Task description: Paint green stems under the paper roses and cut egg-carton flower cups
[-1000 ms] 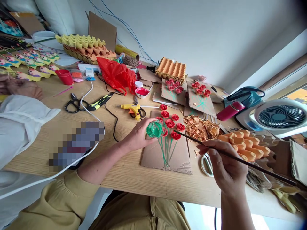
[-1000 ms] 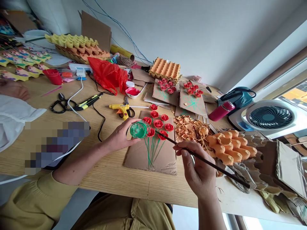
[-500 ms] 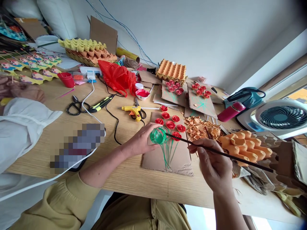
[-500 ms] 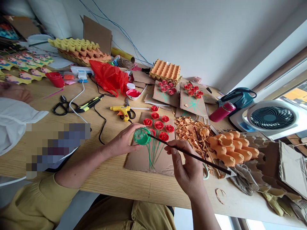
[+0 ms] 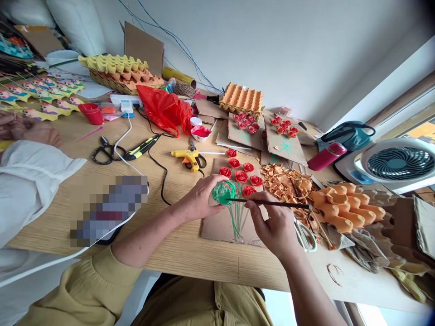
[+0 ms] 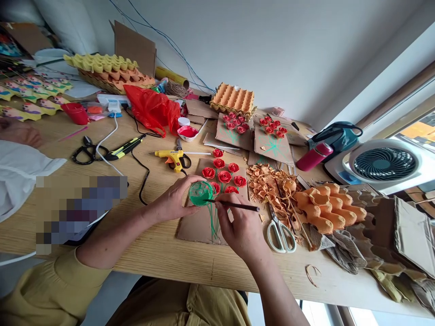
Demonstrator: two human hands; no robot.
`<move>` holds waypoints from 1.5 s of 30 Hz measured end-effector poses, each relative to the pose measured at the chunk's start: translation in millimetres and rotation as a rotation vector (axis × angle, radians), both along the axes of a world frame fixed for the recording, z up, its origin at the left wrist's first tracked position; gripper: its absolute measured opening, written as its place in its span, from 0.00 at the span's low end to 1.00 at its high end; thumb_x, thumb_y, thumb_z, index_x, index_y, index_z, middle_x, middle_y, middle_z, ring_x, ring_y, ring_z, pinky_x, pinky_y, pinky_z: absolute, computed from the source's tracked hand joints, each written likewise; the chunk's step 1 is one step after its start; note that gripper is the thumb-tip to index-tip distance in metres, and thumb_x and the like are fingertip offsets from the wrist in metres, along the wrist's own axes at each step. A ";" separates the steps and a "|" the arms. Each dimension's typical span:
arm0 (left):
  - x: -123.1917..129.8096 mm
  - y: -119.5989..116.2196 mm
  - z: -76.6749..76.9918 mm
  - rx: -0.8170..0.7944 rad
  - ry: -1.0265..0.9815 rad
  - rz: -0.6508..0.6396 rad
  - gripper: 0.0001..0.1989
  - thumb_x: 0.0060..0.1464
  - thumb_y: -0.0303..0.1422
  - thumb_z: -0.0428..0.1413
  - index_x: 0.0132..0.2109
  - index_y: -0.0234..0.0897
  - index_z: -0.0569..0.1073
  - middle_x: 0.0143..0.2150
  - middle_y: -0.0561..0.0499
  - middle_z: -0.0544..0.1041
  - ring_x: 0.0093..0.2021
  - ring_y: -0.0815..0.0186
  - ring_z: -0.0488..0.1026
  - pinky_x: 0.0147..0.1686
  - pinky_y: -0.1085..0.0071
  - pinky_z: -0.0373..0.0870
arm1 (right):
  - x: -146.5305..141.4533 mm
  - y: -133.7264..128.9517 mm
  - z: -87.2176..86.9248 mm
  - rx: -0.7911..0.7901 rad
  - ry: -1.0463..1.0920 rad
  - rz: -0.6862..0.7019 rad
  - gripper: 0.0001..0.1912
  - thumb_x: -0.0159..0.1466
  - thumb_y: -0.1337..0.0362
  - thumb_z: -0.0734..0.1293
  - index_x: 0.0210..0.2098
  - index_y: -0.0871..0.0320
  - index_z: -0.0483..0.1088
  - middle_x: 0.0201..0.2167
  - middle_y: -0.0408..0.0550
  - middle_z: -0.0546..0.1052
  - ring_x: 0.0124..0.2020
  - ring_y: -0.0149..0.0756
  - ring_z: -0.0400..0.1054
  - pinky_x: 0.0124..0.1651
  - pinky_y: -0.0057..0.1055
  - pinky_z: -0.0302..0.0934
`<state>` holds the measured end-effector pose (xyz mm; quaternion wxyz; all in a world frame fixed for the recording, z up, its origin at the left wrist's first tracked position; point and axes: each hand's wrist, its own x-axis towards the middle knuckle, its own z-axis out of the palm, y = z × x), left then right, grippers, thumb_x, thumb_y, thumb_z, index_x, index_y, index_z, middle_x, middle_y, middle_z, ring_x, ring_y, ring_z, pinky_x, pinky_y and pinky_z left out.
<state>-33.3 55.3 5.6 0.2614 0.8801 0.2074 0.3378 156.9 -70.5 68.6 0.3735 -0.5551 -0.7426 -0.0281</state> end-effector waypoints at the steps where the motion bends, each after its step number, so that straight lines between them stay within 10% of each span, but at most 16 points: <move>1: 0.0 0.0 0.1 0.002 0.000 0.002 0.33 0.53 0.32 0.63 0.62 0.42 0.59 0.60 0.44 0.71 0.59 0.55 0.69 0.58 0.60 0.67 | 0.3 -0.1 0.4 0.005 0.004 -0.007 0.04 0.70 0.69 0.63 0.40 0.55 0.70 0.30 0.42 0.77 0.30 0.32 0.73 0.34 0.28 0.62; 20: 1.6 3.1 -1.8 -0.011 0.049 -0.037 0.33 0.52 0.31 0.64 0.62 0.40 0.60 0.60 0.43 0.71 0.61 0.55 0.69 0.59 0.61 0.66 | 23.7 -25.3 6.3 -0.017 0.219 -0.095 0.06 0.70 0.67 0.62 0.42 0.55 0.71 0.32 0.43 0.79 0.31 0.32 0.74 0.35 0.28 0.66; 45: 1.1 5.5 -0.1 -0.050 0.018 0.001 0.33 0.50 0.29 0.64 0.62 0.41 0.63 0.60 0.43 0.72 0.60 0.54 0.71 0.59 0.59 0.67 | 59.1 -17.8 -34.7 -0.218 0.163 -0.140 0.09 0.72 0.62 0.61 0.38 0.57 0.69 0.31 0.43 0.79 0.30 0.32 0.75 0.36 0.28 0.67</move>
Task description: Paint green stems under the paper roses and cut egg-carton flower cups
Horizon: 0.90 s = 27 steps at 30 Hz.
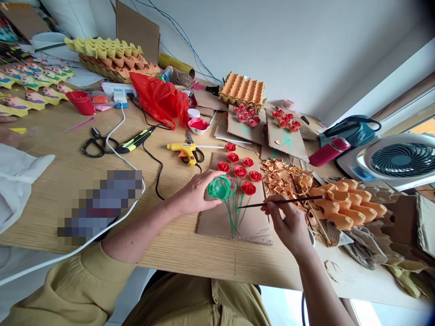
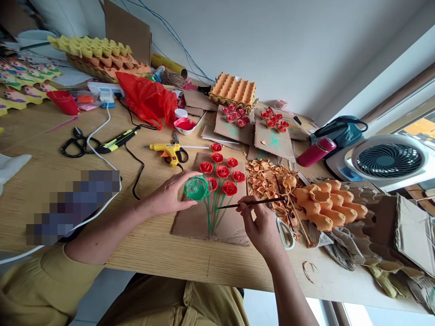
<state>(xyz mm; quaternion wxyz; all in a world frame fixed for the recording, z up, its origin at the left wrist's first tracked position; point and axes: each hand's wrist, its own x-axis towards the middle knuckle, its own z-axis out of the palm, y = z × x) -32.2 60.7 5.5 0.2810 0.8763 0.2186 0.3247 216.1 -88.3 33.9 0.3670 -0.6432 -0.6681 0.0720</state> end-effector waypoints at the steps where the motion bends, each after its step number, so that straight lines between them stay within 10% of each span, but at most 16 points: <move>1: 0.0 0.2 -0.2 0.001 0.000 -0.001 0.33 0.50 0.29 0.64 0.62 0.41 0.63 0.60 0.43 0.72 0.60 0.54 0.71 0.59 0.59 0.67 | 2.4 1.1 -0.6 0.007 -0.008 -0.014 0.09 0.72 0.62 0.60 0.38 0.57 0.69 0.30 0.44 0.79 0.30 0.32 0.75 0.36 0.29 0.67; 14: 0.3 3.0 -5.3 0.025 -0.015 -0.008 0.34 0.50 0.32 0.64 0.62 0.42 0.62 0.60 0.43 0.72 0.59 0.54 0.71 0.59 0.58 0.68 | 26.2 -23.6 0.2 0.075 -0.325 -0.154 0.09 0.71 0.61 0.60 0.39 0.56 0.69 0.31 0.47 0.80 0.31 0.39 0.76 0.36 0.33 0.65; 27: 0.2 0.2 1.8 0.028 -0.025 -0.006 0.32 0.50 0.30 0.64 0.61 0.40 0.63 0.58 0.43 0.73 0.58 0.55 0.72 0.57 0.60 0.69 | -27.8 -25.0 14.7 0.065 -0.343 0.067 0.07 0.71 0.68 0.59 0.37 0.56 0.67 0.28 0.43 0.76 0.26 0.32 0.70 0.33 0.29 0.61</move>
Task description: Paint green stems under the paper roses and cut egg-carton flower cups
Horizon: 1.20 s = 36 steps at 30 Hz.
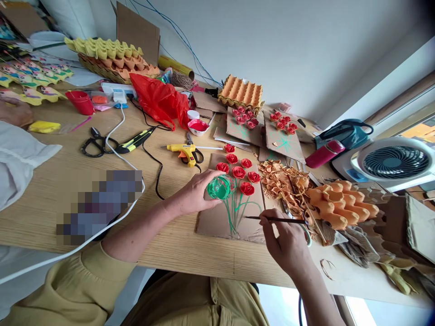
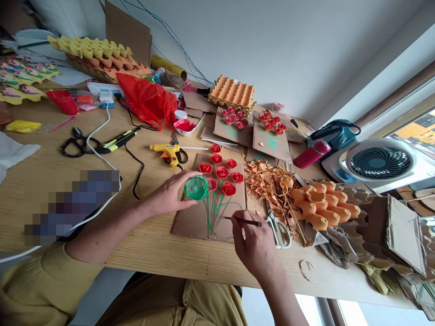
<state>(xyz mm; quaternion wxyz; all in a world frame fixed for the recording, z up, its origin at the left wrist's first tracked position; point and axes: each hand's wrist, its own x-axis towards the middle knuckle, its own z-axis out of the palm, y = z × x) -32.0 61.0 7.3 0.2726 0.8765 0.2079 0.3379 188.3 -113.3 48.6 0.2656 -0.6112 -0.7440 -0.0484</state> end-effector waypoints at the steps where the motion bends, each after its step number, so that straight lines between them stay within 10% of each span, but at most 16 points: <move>1: 0.0 -0.4 1.0 -0.001 -0.004 0.001 0.32 0.50 0.30 0.64 0.61 0.40 0.63 0.58 0.43 0.73 0.57 0.55 0.72 0.57 0.61 0.69 | -4.8 4.4 0.4 0.000 0.008 0.012 0.07 0.71 0.68 0.59 0.38 0.56 0.66 0.28 0.43 0.76 0.26 0.32 0.70 0.32 0.29 0.60; 17: 0.2 -1.3 0.0 -0.004 0.011 -0.029 0.34 0.51 0.31 0.64 0.63 0.40 0.62 0.61 0.42 0.71 0.62 0.53 0.68 0.61 0.58 0.65 | -8.4 -0.2 32.9 0.309 0.385 -0.052 0.08 0.68 0.71 0.63 0.43 0.55 0.72 0.31 0.44 0.78 0.28 0.33 0.74 0.31 0.30 0.66; 36: 1.9 -9.4 5.0 -0.027 0.043 -0.102 0.33 0.54 0.35 0.64 0.64 0.41 0.62 0.62 0.43 0.71 0.63 0.54 0.66 0.62 0.58 0.62 | -27.5 26.1 25.5 0.181 0.173 0.090 0.05 0.68 0.70 0.64 0.40 0.55 0.71 0.30 0.43 0.78 0.31 0.33 0.73 0.35 0.31 0.65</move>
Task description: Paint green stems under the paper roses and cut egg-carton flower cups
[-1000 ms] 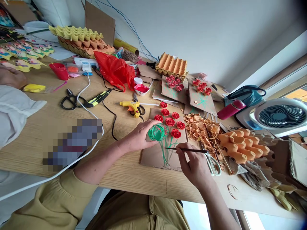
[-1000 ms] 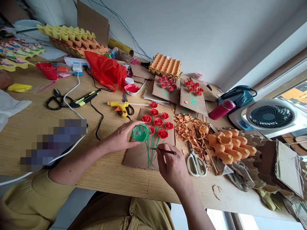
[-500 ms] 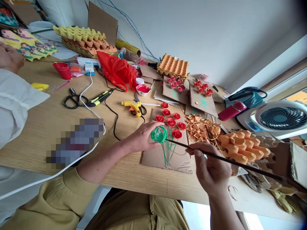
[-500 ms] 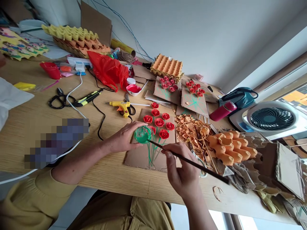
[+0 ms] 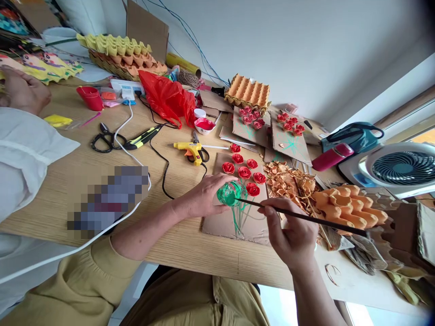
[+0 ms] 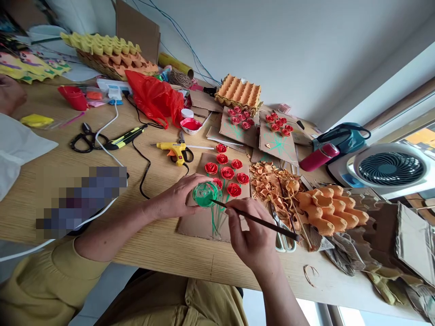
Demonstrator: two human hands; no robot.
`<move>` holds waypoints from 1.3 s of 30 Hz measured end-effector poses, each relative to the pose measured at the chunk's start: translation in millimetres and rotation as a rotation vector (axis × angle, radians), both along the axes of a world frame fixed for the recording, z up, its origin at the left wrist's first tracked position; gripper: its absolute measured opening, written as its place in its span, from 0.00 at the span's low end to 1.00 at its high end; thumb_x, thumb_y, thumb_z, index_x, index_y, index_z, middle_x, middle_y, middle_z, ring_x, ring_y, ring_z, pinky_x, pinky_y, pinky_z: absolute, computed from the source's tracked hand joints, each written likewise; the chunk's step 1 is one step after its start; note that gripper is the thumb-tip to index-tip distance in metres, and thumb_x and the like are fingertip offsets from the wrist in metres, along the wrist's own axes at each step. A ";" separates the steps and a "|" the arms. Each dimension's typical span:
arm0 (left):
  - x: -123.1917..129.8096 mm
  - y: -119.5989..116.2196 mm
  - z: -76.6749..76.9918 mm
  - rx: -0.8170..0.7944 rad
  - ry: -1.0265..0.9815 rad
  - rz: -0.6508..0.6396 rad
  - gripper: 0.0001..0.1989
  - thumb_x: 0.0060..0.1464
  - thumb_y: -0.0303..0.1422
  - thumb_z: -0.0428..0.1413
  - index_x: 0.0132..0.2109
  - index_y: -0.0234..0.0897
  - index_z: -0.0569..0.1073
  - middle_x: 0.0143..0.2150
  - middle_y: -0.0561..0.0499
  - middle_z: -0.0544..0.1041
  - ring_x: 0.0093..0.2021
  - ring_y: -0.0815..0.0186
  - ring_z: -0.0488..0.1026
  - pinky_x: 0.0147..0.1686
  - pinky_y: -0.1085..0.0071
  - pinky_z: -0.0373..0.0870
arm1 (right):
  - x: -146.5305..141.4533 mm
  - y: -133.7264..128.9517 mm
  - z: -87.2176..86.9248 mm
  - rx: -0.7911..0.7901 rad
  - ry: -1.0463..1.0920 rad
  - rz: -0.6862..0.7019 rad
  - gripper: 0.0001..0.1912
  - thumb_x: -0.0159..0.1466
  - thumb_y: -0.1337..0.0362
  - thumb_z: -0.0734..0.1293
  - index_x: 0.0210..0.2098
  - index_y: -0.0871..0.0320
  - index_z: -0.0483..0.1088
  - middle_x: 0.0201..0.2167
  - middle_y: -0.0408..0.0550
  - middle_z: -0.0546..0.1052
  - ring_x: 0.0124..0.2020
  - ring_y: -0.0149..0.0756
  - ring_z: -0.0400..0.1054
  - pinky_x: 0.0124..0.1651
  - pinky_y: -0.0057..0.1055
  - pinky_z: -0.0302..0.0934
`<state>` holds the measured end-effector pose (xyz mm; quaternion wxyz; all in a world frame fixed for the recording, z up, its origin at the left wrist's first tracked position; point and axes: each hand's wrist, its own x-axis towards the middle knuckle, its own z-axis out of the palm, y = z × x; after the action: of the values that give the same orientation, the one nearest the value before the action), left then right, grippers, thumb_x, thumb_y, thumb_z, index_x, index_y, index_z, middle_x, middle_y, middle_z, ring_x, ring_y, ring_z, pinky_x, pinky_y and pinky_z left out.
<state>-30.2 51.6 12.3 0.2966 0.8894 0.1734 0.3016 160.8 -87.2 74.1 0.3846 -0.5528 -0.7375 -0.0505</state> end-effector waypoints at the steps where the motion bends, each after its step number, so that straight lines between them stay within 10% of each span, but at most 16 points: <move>1: 0.0 0.3 -0.3 0.001 0.002 0.000 0.33 0.54 0.35 0.64 0.64 0.41 0.62 0.62 0.43 0.71 0.63 0.54 0.66 0.62 0.58 0.62 | 2.0 -1.4 0.6 0.005 0.011 -0.014 0.05 0.68 0.70 0.65 0.40 0.55 0.72 0.30 0.43 0.78 0.30 0.33 0.74 0.35 0.31 0.65; 7: -0.1 2.8 -4.1 0.033 -0.006 0.041 0.34 0.52 0.31 0.64 0.63 0.40 0.62 0.61 0.43 0.71 0.62 0.54 0.68 0.61 0.58 0.63 | 25.0 -17.2 -0.3 0.125 0.217 -0.160 0.05 0.68 0.69 0.65 0.39 0.56 0.73 0.30 0.44 0.79 0.27 0.33 0.74 0.28 0.30 0.65; 39: -1.0 6.9 -5.9 0.031 -0.012 0.082 0.33 0.50 0.29 0.64 0.62 0.41 0.63 0.59 0.43 0.73 0.59 0.53 0.71 0.57 0.59 0.67 | 74.3 -17.6 -45.6 0.000 -0.213 -0.329 0.10 0.71 0.64 0.61 0.35 0.57 0.72 0.31 0.46 0.81 0.29 0.35 0.76 0.35 0.29 0.65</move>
<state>-31.2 58.5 6.4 0.2712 0.8841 0.2032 0.3216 235.1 -104.8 28.5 0.2911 -0.6574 -0.6737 -0.1707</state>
